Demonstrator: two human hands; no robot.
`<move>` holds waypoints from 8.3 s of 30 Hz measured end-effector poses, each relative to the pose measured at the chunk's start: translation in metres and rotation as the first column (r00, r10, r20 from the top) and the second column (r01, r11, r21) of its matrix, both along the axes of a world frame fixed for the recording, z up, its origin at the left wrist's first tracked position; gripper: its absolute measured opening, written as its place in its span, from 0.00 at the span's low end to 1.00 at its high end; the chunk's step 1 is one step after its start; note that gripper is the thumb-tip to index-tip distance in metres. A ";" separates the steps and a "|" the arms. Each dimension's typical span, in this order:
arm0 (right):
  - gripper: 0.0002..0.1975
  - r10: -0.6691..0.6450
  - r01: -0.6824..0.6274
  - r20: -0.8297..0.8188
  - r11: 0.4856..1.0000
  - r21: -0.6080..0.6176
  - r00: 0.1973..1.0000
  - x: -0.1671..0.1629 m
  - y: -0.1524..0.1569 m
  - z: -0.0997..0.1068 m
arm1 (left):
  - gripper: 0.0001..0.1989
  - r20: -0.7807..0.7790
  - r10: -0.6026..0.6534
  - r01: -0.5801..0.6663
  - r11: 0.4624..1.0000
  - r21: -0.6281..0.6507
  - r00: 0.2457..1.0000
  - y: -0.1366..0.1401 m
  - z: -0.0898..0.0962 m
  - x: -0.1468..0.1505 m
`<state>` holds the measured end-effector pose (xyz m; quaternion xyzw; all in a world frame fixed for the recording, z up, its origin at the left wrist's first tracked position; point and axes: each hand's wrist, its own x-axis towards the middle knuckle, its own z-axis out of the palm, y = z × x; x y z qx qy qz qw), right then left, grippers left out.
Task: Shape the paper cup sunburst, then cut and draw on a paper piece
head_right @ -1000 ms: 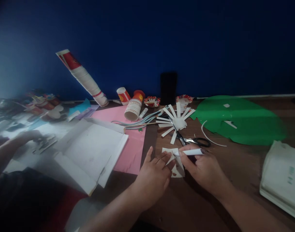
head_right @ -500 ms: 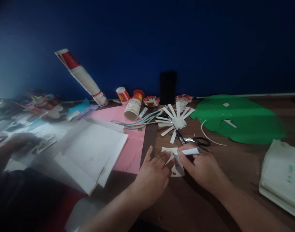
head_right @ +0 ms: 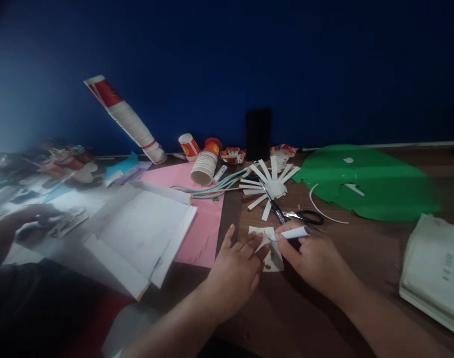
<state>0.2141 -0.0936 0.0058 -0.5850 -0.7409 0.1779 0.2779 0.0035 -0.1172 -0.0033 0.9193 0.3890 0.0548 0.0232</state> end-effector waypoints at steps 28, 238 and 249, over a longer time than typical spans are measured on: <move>0.13 0.046 -0.049 0.045 0.995 0.083 0.998 -0.004 -0.008 0.003 | 0.25 -0.096 -0.018 0.015 0.999 -0.032 0.995 0.001 0.012 0.005; 0.14 0.086 -0.085 -0.019 0.993 0.078 0.996 0.004 -0.031 -0.013 | 0.23 -0.002 -0.028 0.027 0.995 -0.091 1.000 0.001 0.012 0.006; 0.15 0.033 -0.034 -0.019 0.999 -0.034 0.999 0.007 -0.033 -0.011 | 0.23 0.006 -0.013 0.013 0.993 -0.115 1.000 0.003 0.013 0.007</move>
